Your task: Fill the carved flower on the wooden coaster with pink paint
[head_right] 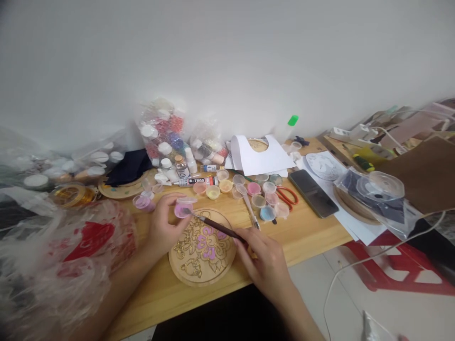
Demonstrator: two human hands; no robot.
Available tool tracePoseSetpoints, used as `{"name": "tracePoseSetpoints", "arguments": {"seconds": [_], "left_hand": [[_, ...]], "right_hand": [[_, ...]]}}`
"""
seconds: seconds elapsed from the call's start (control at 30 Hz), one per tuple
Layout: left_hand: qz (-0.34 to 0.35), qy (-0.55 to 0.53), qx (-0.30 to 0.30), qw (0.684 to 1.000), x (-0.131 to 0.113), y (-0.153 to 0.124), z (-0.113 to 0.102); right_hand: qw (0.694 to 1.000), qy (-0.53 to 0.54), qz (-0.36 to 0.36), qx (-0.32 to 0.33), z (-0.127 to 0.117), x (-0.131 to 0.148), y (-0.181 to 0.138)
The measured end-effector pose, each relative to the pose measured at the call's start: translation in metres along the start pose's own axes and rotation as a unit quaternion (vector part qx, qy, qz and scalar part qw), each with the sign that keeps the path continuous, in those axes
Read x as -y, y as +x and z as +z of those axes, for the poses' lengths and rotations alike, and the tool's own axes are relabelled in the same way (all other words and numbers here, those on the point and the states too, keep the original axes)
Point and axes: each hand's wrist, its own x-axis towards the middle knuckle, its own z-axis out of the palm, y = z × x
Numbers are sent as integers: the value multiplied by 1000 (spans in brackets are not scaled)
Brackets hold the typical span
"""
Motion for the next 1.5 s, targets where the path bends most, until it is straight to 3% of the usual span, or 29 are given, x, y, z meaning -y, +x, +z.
{"name": "tracePoseSetpoints", "arguments": {"seconds": [0.17, 0.43, 0.67, 0.8, 0.97, 1.33, 1.5], "left_hand": [[24, 7, 3, 1000, -2, 1, -2], [47, 16, 11, 999, -4, 2, -6], [67, -8, 13, 998, -4, 5, -10], [79, -10, 6, 997, -12, 12, -11], [112, 16, -5, 994, -43, 32, -15], [146, 13, 3, 989, -118, 93, -44], [142, 16, -24, 989, -139, 104, -53]], "right_hand": [[1000, -21, -19, -13, 2, 13, 4], [987, 151, 51, -31, 13, 31, 20], [984, 161, 54, -62, 9, 36, 24], [988, 134, 30, -70, -5, 42, 26], [993, 98, -3, -58, -30, 51, 40], [997, 38, -71, -10, -121, 65, 75], [992, 18, -118, -45, -138, 64, 77]]}}
